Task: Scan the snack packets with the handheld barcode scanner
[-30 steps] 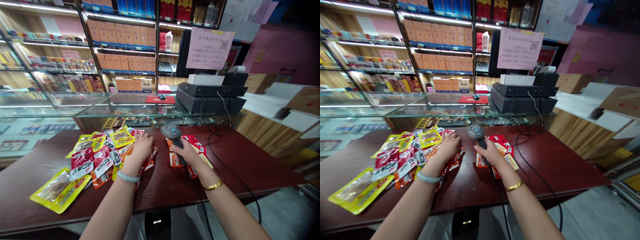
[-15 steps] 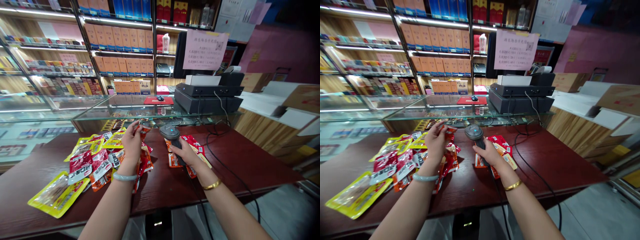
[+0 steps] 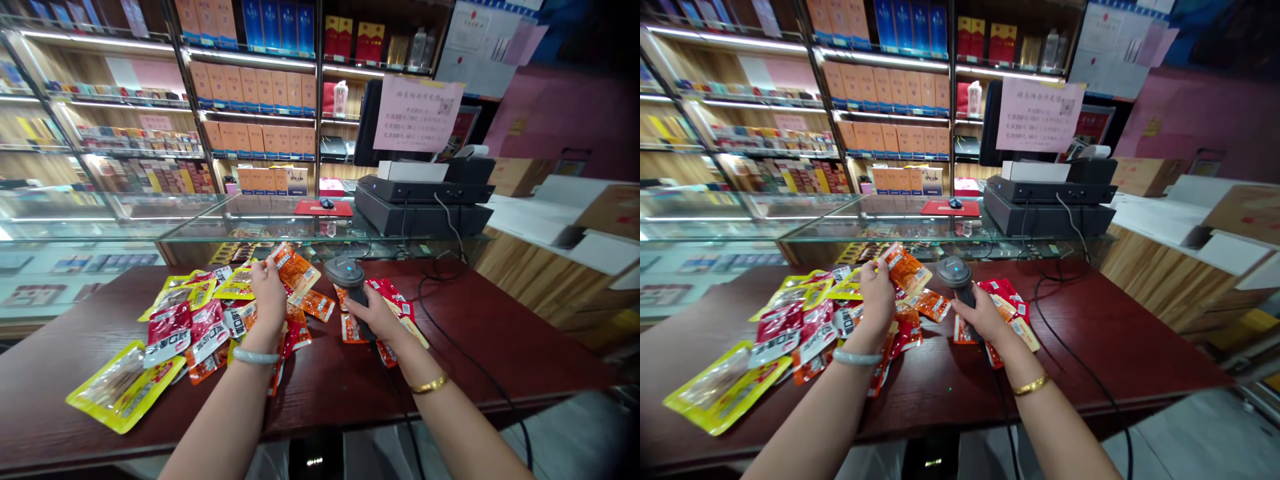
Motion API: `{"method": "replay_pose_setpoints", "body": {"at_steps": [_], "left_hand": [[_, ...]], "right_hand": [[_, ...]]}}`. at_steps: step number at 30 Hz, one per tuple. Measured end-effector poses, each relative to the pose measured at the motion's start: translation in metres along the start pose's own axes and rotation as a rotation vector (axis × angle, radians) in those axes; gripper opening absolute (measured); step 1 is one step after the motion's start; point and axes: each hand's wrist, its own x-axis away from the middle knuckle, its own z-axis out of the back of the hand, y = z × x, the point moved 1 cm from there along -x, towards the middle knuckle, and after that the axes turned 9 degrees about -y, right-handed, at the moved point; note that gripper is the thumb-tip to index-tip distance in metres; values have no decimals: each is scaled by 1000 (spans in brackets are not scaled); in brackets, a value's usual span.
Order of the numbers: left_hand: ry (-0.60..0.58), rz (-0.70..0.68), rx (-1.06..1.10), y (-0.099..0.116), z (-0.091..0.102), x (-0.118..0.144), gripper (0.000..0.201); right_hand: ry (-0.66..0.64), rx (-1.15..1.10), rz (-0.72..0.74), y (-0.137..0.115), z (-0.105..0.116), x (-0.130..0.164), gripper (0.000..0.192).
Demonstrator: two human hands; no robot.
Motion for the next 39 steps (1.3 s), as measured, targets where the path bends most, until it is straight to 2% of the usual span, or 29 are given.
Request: {"method": "replay_pose_setpoints", "body": {"at_steps": [4, 10, 18, 24, 29, 31, 32, 35, 37, 39], "left_hand": [[-116, 177, 254, 1, -10, 6, 24], [-132, 284, 514, -1, -14, 6, 30], [-132, 311, 526, -3, -20, 8, 23], [-133, 302, 561, -5, -19, 8, 34], [-140, 307, 525, -5, -19, 8, 29], [-225, 354, 548, -2, -23, 15, 25], [-321, 392, 576, 0, -26, 21, 24], [-773, 518, 622, 7, -38, 42, 29], [-994, 497, 547, 9, -43, 52, 32], [-1032, 369, 358, 7, -44, 52, 27]], "right_hand": [[-1, -8, 5, -1, -1, 0, 39], [-25, 9, -4, 0, -3, 1, 39], [-77, 43, -24, 6, -3, 1, 38], [-67, 33, -41, 4, -4, 1, 40], [-38, 25, -28, 3, -3, 1, 39], [-29, 15, -9, 0, -2, 1, 39], [-23, 10, -1, -2, -2, 1, 39], [-11, 4, 24, -5, 0, 1, 39], [-12, 2, 30, -6, 1, 1, 39], [-18, -2, 26, -6, 1, 1, 39]]}}
